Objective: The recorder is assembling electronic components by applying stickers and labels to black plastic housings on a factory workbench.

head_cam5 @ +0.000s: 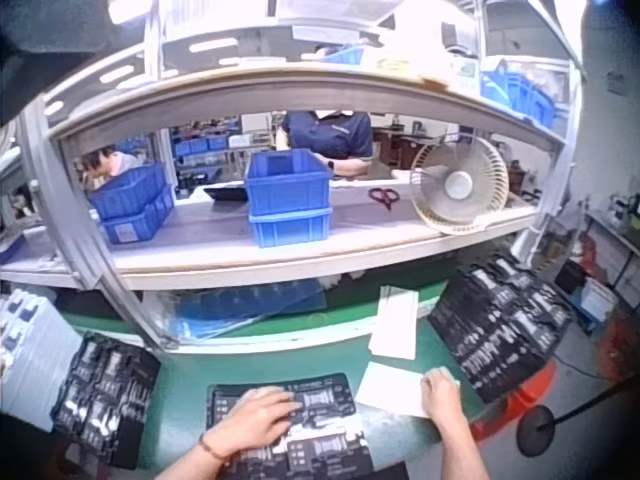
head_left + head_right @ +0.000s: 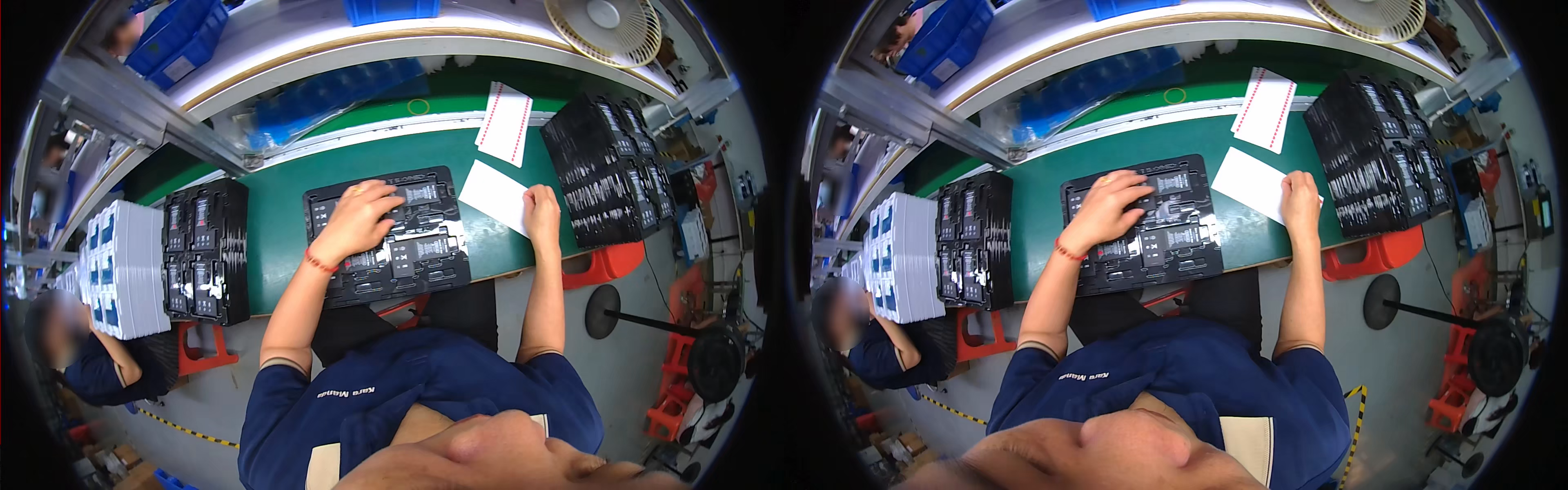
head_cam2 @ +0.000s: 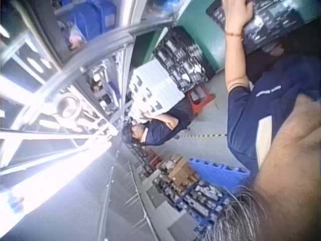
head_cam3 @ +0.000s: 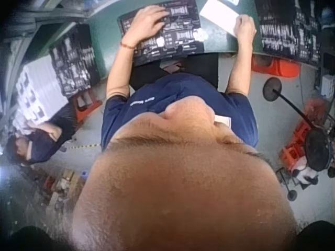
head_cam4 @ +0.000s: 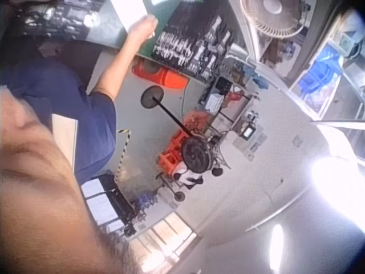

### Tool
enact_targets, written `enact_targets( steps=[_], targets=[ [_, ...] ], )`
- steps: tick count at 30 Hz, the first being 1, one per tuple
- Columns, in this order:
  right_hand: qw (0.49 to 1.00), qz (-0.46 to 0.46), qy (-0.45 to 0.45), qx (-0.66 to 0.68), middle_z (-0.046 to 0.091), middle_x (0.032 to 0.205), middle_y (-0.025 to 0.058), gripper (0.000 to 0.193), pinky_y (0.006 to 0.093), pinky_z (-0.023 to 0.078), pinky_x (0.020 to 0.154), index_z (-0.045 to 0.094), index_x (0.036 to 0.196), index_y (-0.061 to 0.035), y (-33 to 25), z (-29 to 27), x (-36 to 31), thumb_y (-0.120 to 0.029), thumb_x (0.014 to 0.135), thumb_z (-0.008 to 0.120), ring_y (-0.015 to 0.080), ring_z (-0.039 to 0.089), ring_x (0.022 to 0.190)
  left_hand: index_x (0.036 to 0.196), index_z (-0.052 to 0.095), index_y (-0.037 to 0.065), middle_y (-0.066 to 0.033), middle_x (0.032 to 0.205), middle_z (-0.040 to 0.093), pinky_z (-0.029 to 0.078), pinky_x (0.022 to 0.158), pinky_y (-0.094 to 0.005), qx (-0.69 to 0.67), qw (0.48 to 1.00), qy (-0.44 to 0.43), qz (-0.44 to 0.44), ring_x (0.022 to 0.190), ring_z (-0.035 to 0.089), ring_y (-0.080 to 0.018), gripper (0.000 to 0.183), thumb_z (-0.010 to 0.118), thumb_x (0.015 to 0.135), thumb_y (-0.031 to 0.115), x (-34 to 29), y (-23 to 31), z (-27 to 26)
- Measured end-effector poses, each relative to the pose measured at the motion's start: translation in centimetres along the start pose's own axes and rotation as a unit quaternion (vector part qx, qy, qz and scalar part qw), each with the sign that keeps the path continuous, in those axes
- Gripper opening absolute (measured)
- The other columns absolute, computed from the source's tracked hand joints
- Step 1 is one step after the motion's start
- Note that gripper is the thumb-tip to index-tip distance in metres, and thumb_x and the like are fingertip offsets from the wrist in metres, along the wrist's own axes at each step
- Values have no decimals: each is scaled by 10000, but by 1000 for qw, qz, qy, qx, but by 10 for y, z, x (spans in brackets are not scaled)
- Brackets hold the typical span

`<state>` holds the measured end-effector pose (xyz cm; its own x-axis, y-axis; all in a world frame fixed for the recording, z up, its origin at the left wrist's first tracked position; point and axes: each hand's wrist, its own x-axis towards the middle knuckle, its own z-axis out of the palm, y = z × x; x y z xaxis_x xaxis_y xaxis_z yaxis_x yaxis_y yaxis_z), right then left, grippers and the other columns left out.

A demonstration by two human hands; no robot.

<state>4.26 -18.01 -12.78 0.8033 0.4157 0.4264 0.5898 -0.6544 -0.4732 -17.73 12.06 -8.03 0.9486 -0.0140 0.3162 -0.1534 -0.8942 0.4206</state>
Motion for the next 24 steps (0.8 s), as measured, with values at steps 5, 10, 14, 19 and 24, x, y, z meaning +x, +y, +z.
enact_targets(
  steps=[5,10,14,19,24],
  targets=[
    [989,44,-107,92,631,791,195,48,363,505,686,562,904,22,-8,-34,2,-19,895,584,337,645,742,1185,656,96,-85,1145,642,406,1034,-412,1,998,-66,-19,1165,535,-268,496,727,694,98,13,-4,6],
    [953,50,-149,260,621,820,33,35,255,474,687,568,914,2,-25,-38,14,-27,923,587,107,595,749,1039,715,58,-105,1107,703,483,976,-407,1,1000,2,-2,1131,613,-289,323,705,721,114,8,-9,13],
    [868,20,-251,429,620,822,24,31,237,493,683,579,898,-7,-88,-6,37,-18,923,594,91,599,767,996,721,45,-118,1020,725,524,912,-379,-75,991,106,-6,988,684,-289,220,668,794,114,3,-19,23],
    [845,-6,-322,427,605,844,25,133,239,484,695,584,1031,-10,-132,46,57,26,903,595,94,580,769,999,712,70,-92,958,723,522,820,-376,-65,985,163,-9,907,687,-263,145,663,886,147,5,-23,32],
    [837,-91,-390,374,509,858,-6,313,220,432,757,498,1239,-41,-149,62,63,12,935,552,76,496,801,1017,707,82,-81,931,715,508,811,-366,-73,982,172,-14,888,680,-253,155,669,882,147,6,-25,33]
  ],
)
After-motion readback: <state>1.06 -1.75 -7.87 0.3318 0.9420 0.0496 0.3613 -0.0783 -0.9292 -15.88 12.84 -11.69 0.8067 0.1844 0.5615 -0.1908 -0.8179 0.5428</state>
